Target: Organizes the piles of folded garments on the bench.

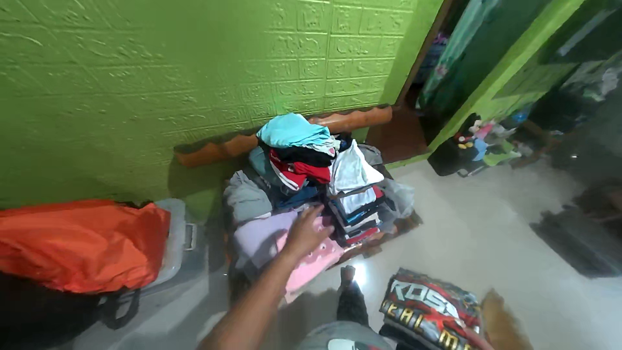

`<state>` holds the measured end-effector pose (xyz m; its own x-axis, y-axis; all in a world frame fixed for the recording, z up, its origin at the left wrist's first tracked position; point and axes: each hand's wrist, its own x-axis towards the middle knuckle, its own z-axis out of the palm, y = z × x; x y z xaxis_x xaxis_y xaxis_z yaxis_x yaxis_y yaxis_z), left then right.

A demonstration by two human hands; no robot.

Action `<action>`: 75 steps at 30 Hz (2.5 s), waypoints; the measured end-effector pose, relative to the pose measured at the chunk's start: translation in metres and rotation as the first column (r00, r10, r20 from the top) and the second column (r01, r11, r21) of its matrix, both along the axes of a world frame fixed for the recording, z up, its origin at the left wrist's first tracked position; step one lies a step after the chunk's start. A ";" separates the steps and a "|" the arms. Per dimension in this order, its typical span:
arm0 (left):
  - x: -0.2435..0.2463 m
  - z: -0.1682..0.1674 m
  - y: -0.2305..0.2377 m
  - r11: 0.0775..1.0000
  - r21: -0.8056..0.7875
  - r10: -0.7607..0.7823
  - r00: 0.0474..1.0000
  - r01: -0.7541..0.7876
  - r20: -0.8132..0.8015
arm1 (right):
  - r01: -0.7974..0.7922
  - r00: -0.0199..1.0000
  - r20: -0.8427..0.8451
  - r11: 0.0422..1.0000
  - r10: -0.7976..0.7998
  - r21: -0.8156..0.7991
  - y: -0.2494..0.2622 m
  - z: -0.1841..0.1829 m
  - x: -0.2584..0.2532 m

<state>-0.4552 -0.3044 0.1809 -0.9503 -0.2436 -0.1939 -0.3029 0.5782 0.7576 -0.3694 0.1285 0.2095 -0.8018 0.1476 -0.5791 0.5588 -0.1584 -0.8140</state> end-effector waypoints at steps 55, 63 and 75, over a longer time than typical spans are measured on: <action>-0.307 -0.033 0.126 0.583 -0.739 -0.350 0.925 0.338 0.147 | -0.716 0.658 0.429 0.691 0.619 0.103 -0.009 -0.232 -0.230; -0.308 -0.018 0.094 0.794 -0.606 0.044 0.991 0.044 0.128 | -0.768 0.610 0.315 0.640 0.727 0.007 0.010 -0.222 -0.329; -0.307 0.008 0.064 0.828 0.000 0.558 0.825 -0.560 -0.095 | -0.627 0.771 -0.016 0.755 0.637 -0.191 -0.114 -0.151 -0.441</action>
<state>-0.7619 -0.2409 0.1887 -0.6622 -0.7422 -0.1029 -0.5144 0.3505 0.7826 -0.8104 0.0146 0.0584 -0.6470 -0.4901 -0.5841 0.6199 0.1080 -0.7772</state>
